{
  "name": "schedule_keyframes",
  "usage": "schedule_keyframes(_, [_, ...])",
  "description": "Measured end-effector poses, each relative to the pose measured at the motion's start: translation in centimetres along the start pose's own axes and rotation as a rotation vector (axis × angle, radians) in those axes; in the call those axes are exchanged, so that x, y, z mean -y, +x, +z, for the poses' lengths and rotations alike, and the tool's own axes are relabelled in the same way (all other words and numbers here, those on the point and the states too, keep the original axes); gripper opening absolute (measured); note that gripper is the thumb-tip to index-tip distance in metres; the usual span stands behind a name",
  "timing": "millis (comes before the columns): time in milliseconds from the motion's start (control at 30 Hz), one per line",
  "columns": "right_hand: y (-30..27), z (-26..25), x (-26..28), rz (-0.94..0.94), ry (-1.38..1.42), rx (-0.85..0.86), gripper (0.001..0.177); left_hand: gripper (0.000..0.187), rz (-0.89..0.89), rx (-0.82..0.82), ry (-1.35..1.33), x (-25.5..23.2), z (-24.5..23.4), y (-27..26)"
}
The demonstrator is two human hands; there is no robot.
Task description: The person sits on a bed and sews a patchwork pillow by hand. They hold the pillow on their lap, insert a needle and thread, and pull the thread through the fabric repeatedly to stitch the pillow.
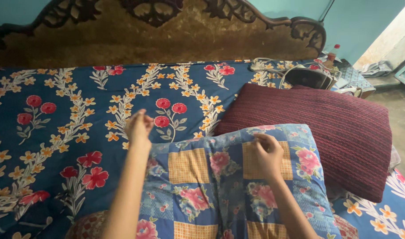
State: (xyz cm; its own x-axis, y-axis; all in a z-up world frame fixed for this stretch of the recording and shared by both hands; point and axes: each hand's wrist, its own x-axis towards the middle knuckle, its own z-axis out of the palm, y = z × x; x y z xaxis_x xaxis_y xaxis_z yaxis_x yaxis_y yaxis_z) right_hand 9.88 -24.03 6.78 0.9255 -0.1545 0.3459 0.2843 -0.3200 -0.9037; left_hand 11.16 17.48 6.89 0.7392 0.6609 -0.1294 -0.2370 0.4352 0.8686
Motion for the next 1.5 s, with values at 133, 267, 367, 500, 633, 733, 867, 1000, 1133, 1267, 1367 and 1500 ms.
schedule_keyframes(133, [0.5,-0.3,-1.8,0.137,0.244,0.057,0.022,0.017,0.119,-0.182,0.127,-1.7,-1.4,3.2])
schedule_keyframes(267, [0.2,-0.4,-1.7,0.071,0.125,0.062,0.023,0.011,0.519,-0.141,0.719,-4.1,-2.0,2.8])
schedule_keyframes(367, [-0.1,-0.5,-1.3,0.014,0.094,0.075,0.021,0.007,0.871,-0.089,1.236,-5.9,-1.5,1.5])
schedule_keyframes(500, [-0.5,-0.6,-0.7,-0.077,0.033,0.054,0.016,0.016,0.884,-0.002,1.581,-5.2,-1.0,0.0])
schedule_keyframes(633, [-0.8,-0.8,-0.4,-0.118,-0.022,0.055,0.016,0.032,0.988,0.152,1.573,-2.6,-1.7,0.8])
schedule_keyframes(733, [-0.7,-0.9,-0.5,-0.172,-0.017,0.058,0.018,0.018,0.634,0.190,1.613,-2.0,-1.3,0.5])
schedule_keyframes(867, [-0.9,-0.6,-0.3,-0.134,0.005,0.051,0.015,0.023,0.710,0.203,1.511,-1.8,-0.6,-1.4])
schedule_keyframes(1000, [-1.8,-0.4,0.8,-0.261,-0.128,0.052,0.014,0.027,0.869,0.251,1.430,-0.6,0.2,-3.2])
schedule_keyframes(1133, [-3.3,0.0,2.3,-0.583,-0.505,0.071,0.020,0.035,0.827,0.304,1.239,2.0,1.0,-5.9])
schedule_keyframes(1267, [-4.5,0.7,3.4,-0.638,-0.616,0.114,0.022,0.033,0.708,0.393,1.193,6.3,1.0,-10.6])
schedule_keyframes(1367, [-4.9,0.6,3.6,-0.647,-0.657,0.119,0.023,0.042,0.630,0.530,1.056,9.4,1.3,-14.7])
schedule_keyframes(1500, [-5.6,0.4,3.6,-0.672,-0.701,0.143,0.033,0.071,0.732,0.741,0.994,9.4,2.9,-18.8])
